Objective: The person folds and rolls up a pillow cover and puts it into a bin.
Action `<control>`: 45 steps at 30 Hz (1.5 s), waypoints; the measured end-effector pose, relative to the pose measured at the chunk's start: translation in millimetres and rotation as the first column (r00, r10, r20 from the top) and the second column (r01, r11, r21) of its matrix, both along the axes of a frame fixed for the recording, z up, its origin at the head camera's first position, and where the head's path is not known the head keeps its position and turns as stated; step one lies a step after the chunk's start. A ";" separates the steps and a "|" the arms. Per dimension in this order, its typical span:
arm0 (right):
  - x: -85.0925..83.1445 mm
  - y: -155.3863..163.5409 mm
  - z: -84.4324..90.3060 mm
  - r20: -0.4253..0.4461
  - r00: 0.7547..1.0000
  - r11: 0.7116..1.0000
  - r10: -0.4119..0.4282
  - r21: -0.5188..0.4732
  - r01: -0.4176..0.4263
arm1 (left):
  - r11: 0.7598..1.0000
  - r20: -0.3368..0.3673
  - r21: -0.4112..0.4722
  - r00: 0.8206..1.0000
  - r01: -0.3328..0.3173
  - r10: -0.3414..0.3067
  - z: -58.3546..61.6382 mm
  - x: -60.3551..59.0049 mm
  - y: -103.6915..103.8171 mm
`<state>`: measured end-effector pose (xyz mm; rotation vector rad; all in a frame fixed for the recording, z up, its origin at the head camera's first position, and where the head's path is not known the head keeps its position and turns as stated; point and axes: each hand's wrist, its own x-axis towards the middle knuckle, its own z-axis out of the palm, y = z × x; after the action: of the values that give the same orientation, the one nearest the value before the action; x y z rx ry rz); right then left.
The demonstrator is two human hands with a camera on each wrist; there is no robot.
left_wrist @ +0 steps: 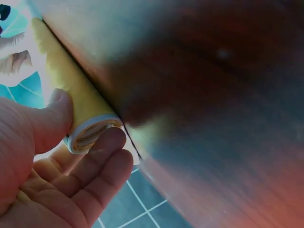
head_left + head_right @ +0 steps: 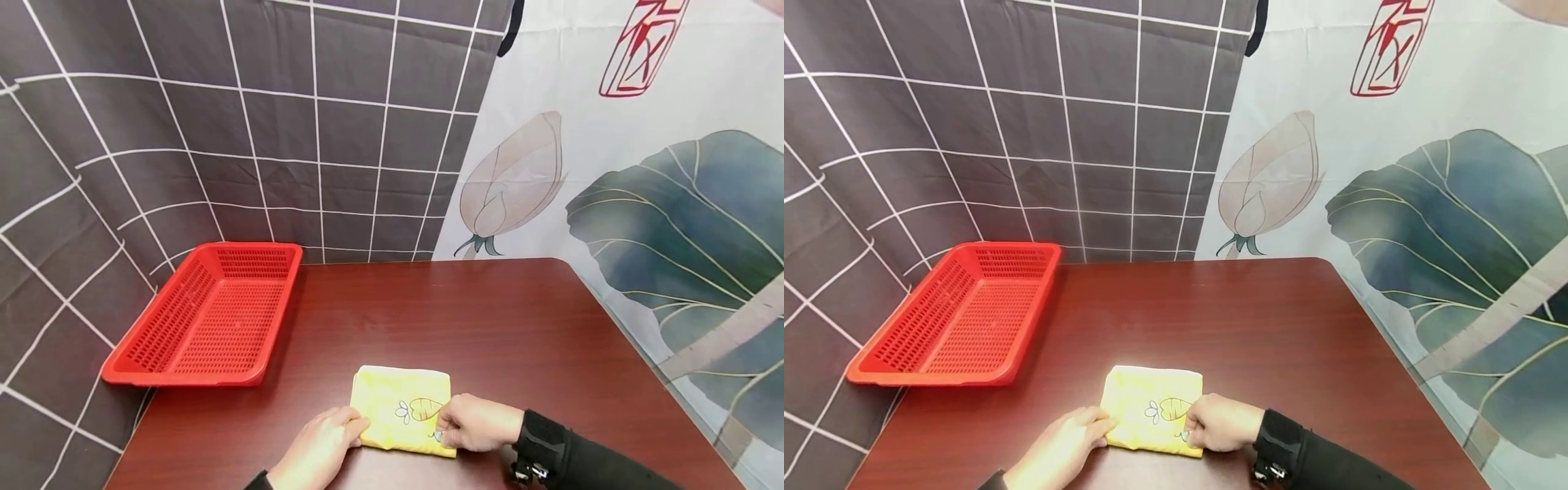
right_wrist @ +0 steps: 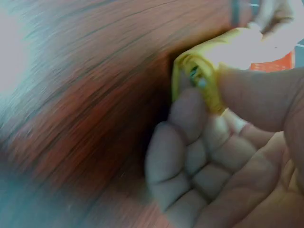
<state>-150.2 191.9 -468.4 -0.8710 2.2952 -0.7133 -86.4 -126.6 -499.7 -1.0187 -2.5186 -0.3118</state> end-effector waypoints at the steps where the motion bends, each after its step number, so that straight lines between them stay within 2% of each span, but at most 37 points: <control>1: 0.3 -0.1 -0.9 0.000 0.999 0.999 -0.034 -0.007 0.034 | 1.000 0.000 -0.008 1.000 -0.004 0.004 -0.6 0.5 0.0; 5: 2.0 -0.2 -4.3 -0.041 0.986 0.987 -0.160 -0.035 0.159 | 0.999 0.024 -0.029 0.999 -0.031 0.032 -1.5 1.7 1.0; 8: 4.0 0.0 -5.7 -0.068 0.968 0.970 -0.243 -0.037 0.241 | 0.998 0.074 -0.002 0.996 -0.056 0.056 -1.5 2.5 2.2; 10: 5.5 0.6 -6.5 -0.086 0.957 0.960 -0.279 -0.043 0.276 | 0.996 0.115 0.034 0.991 -0.077 0.073 -1.0 4.1 3.1; 12: 7.0 1.2 -7.8 -0.096 0.950 0.954 -0.297 -0.070 0.291 | 0.994 0.112 0.054 0.990 -0.096 0.090 -0.8 5.8 3.9; 14: 9.1 1.5 -9.2 -0.114 0.948 0.952 -0.297 -0.113 0.284 | 0.994 0.051 0.053 0.994 -0.097 0.094 -1.2 6.7 4.4; 16: 11.5 1.4 -11.2 -0.137 0.950 0.953 -0.281 -0.157 0.260 | 0.996 -0.075 0.027 0.994 -0.082 0.084 -2.2 6.2 5.3; 17: 12.8 0.9 -11.9 -0.152 0.950 0.954 -0.271 -0.174 0.244 | 0.997 -0.142 0.012 0.987 -0.071 0.072 -2.3 5.8 5.8; 19: 15.8 -0.3 -12.5 -0.185 0.950 0.957 -0.251 -0.193 0.215 | 0.999 -0.266 -0.023 0.963 -0.042 0.034 -2.1 4.6 7.5; 21: 18.6 -1.3 -12.7 -0.205 0.949 0.961 -0.237 -0.193 0.198 | 0.998 -0.349 -0.063 0.937 -0.015 -0.008 -1.4 3.8 9.8; 24: 21.4 -2.3 -12.4 -0.215 0.948 0.964 -0.233 -0.182 0.196 | 0.990 -0.400 -0.139 0.914 0.007 -0.063 1.4 3.9 12.8; 26: 22.3 -2.1 -12.9 -0.234 0.945 0.966 -0.229 -0.176 0.190 | 0.985 -0.400 -0.175 0.914 0.003 -0.074 3.9 4.2 14.3; 28: 22.8 -1.5 -14.3 -0.292 0.934 0.973 -0.203 -0.169 0.159 | 0.980 -0.386 -0.198 0.920 -0.006 -0.073 6.4 4.3 15.6; 30: 24.0 -0.9 -17.2 -0.412 0.900 0.984 -0.144 -0.160 0.084 | 0.980 -0.368 -0.200 0.928 -0.014 -0.062 7.3 3.5 16.5; 31: 24.7 -0.8 -19.0 -0.482 0.869 0.988 -0.112 -0.152 0.043 | 0.980 -0.358 -0.201 0.932 -0.018 -0.057 6.5 2.4 16.7; 32: 25.6 -0.8 -20.9 -0.551 0.830 0.990 -0.084 -0.142 0.005 | 0.979 -0.349 -0.202 0.936 -0.022 -0.051 5.1 1.3 16.8; 34: 27.9 -1.7 -25.1 -0.677 0.735 0.992 -0.044 -0.118 -0.050 | 0.978 -0.339 -0.206 0.940 -0.033 -0.040 2.3 -0.5 16.9; 35: 29.1 -2.4 -26.9 -0.716 0.697 0.992 -0.035 -0.112 -0.066 | 0.978 -0.335 -0.207 0.941 -0.038 -0.034 1.1 -1.3 17.1; 36: 30.2 -3.2 -27.8 -0.741 0.670 0.991 -0.029 -0.107 -0.076 | 0.976 -0.332 -0.212 0.943 -0.042 -0.031 -0.3 -1.9 17.3; 39: 32.6 -5.5 -29.8 -0.800 0.600 0.990 -0.010 -0.092 -0.107 | 0.974 -0.325 -0.219 0.946 -0.055 -0.020 -2.4 -2.8 17.5; 43: 35.9 -4.2 -29.2 -0.852 0.520 0.980 0.055 -0.053 -0.191 | 0.977 -0.288 -0.207 0.957 -0.044 -0.018 -5.8 -4.8 15.8; 45: 38.7 -2.9 -29.0 -0.861 0.501 0.975 0.085 -0.031 -0.219 | 0.979 -0.267 -0.199 0.964 -0.037 -0.018 -6.4 -5.3 14.6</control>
<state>-111.5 189.0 -497.4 -1.8002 2.9650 -0.3666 -91.8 -112.0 -506.1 -1.0451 -2.3407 0.0852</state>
